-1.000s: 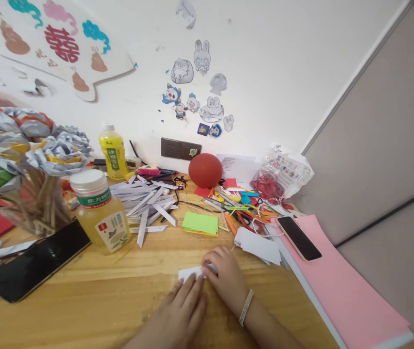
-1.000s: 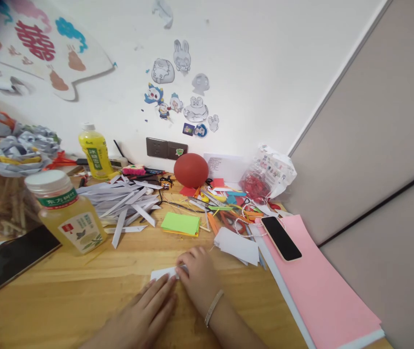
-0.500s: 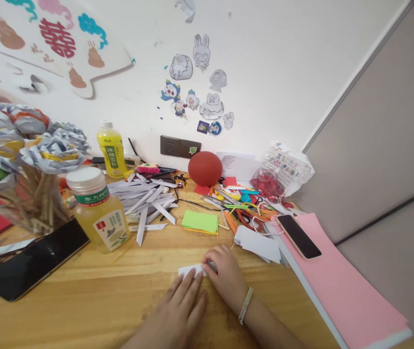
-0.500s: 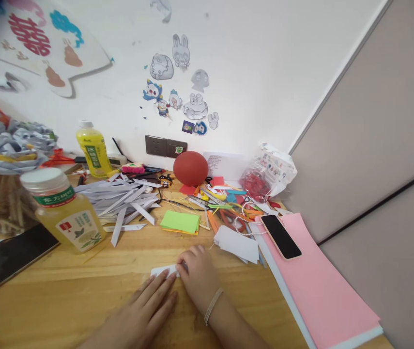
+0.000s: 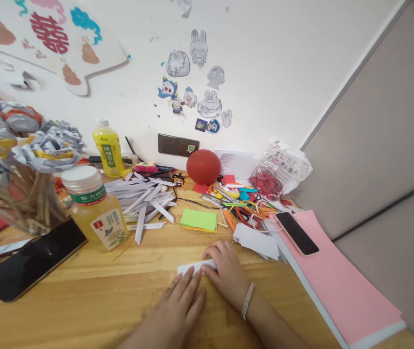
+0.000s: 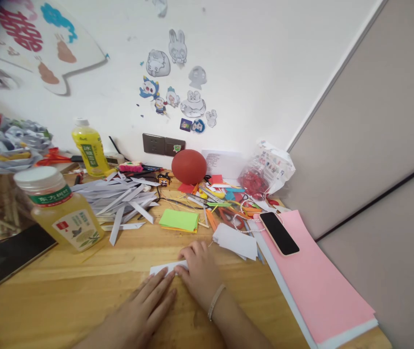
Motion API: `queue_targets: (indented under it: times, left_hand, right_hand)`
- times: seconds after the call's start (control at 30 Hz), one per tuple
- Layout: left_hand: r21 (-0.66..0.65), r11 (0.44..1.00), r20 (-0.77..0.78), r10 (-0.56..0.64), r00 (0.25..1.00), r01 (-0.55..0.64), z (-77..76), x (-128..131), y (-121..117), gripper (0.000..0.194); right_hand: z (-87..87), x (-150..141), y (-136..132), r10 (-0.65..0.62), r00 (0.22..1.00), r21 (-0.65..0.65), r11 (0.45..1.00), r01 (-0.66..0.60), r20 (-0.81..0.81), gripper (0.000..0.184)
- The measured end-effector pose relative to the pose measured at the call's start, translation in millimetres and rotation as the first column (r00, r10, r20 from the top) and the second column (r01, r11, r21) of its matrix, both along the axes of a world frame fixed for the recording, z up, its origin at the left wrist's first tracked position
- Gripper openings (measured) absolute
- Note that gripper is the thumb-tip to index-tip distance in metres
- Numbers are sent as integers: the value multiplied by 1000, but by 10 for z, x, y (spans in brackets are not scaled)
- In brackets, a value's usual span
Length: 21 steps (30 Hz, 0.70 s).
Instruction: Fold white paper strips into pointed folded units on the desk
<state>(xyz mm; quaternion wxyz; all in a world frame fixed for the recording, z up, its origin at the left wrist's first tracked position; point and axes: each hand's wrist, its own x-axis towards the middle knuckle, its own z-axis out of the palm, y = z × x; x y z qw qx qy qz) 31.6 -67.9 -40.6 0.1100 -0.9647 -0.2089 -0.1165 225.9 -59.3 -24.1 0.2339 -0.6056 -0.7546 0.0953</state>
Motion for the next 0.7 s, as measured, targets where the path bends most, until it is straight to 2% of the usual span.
queue_targets:
  times: [0.23,0.33,0.53,0.7]
  left_hand:
    - [-48,999,-1,-3,1000,3,13,-19,15,56]
    - [-47,999,31,-14,999,16,-3,-39,46,57]
    - [48,997,79,-61,995,57,-66,-126,159,43]
    - [106,992,34,-67,997,63,29,-150,157,43]
  right_hand:
    - [107,247,-20,-78,997,-126,989,74,-21,16]
    - [130,315,-19,-73,996,-157,985,65,-48,16]
    - [78,336,5,-54,996,-143,989,43,-68,16]
    - [62,326,37,-50,993,-153,988,33,-110,14]
